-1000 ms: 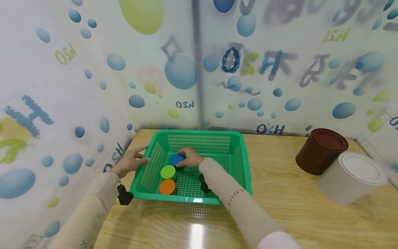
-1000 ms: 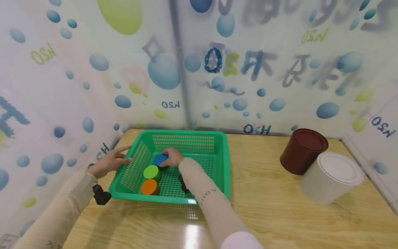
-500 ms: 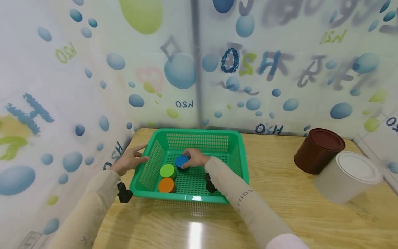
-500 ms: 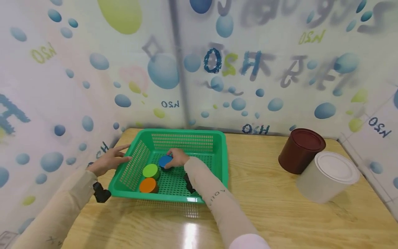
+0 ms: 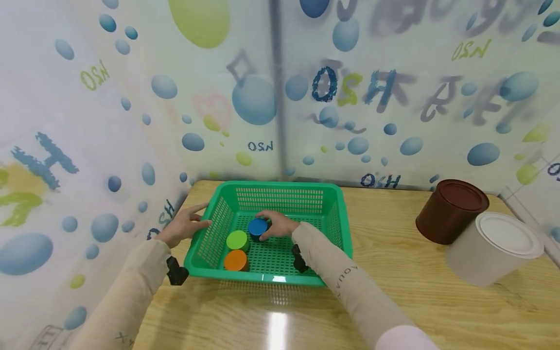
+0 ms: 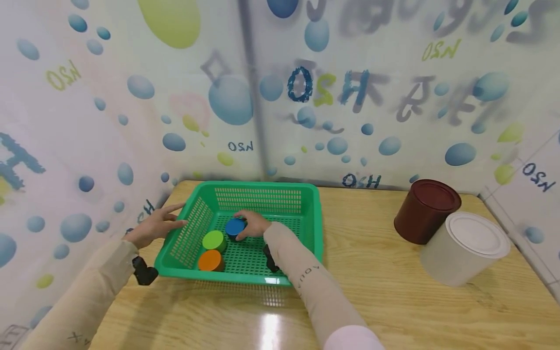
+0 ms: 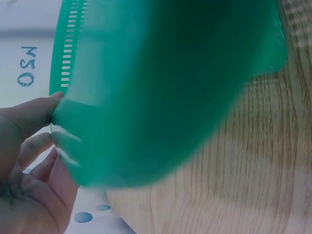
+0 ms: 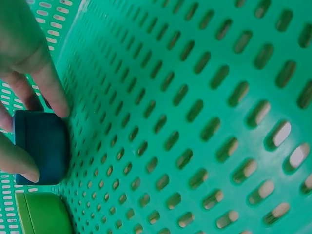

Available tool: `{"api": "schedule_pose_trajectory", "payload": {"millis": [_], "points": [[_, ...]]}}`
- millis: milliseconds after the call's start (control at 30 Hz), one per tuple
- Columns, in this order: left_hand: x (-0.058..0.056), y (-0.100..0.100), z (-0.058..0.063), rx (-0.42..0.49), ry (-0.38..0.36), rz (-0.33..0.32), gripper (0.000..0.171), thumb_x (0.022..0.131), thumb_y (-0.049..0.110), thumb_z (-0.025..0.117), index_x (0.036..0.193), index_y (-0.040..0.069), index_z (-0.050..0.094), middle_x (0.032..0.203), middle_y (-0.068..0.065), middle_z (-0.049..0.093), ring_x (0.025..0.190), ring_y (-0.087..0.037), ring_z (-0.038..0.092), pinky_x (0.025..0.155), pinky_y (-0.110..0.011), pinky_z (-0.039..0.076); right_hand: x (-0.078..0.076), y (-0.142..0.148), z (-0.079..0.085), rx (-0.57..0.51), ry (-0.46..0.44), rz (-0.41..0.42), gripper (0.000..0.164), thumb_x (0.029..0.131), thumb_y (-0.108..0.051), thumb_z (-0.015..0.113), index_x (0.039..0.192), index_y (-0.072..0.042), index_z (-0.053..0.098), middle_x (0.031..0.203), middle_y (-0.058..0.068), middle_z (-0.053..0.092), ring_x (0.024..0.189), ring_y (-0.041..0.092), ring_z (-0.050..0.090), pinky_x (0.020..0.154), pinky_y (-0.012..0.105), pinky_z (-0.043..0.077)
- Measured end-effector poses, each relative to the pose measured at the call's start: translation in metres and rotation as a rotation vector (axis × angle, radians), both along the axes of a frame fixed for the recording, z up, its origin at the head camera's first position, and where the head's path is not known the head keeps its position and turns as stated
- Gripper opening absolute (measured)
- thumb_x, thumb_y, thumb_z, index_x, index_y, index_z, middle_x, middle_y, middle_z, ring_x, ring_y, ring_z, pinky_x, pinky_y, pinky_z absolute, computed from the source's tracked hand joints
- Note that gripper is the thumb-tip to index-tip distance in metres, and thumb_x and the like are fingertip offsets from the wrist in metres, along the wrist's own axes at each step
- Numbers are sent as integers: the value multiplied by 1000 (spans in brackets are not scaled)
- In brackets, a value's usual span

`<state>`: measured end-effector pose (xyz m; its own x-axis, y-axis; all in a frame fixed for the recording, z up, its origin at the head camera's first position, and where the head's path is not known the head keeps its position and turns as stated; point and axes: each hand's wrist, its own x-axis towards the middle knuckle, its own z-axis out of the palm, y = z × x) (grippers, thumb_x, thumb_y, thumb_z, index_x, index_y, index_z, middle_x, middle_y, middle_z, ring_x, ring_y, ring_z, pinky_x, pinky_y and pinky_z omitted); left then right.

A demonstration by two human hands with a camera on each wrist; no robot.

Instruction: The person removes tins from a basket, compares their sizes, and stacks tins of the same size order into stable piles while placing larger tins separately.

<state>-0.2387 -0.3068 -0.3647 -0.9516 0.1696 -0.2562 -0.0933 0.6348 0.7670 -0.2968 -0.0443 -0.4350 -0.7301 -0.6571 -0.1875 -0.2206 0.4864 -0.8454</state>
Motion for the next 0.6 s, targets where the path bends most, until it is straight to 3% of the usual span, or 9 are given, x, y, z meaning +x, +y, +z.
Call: {"api": "schedule_pose_trajectory", "payload": {"millis": [233, 400, 600], "points": [[-1, 1, 2, -4, 5, 7, 64, 90, 17, 53, 142, 5, 17, 120, -34, 41, 91, -29, 56, 72, -40, 50, 1, -1, 3, -18, 2, -13, 60, 75, -3, 69, 129, -6, 42, 132, 18, 36, 113, 33, 42, 87, 39, 41], [0, 2, 2, -3, 14, 4, 63, 90, 16, 52, 142, 5, 17, 121, -35, 39, 96, -34, 54, 74, -41, 49, -1, -1, 6, -22, 36, -30, 60, 75, -3, 69, 128, -7, 43, 131, 18, 37, 111, 32, 44, 85, 37, 42], [2, 2, 1, -6, 13, -3, 63, 91, 16, 52, 142, 3, 17, 123, -36, 36, 100, -38, 51, 75, -42, 49, 1, 4, 22, -57, 52, -17, 60, 76, -2, 69, 129, -5, 42, 131, 18, 36, 113, 33, 43, 87, 38, 41]]}}
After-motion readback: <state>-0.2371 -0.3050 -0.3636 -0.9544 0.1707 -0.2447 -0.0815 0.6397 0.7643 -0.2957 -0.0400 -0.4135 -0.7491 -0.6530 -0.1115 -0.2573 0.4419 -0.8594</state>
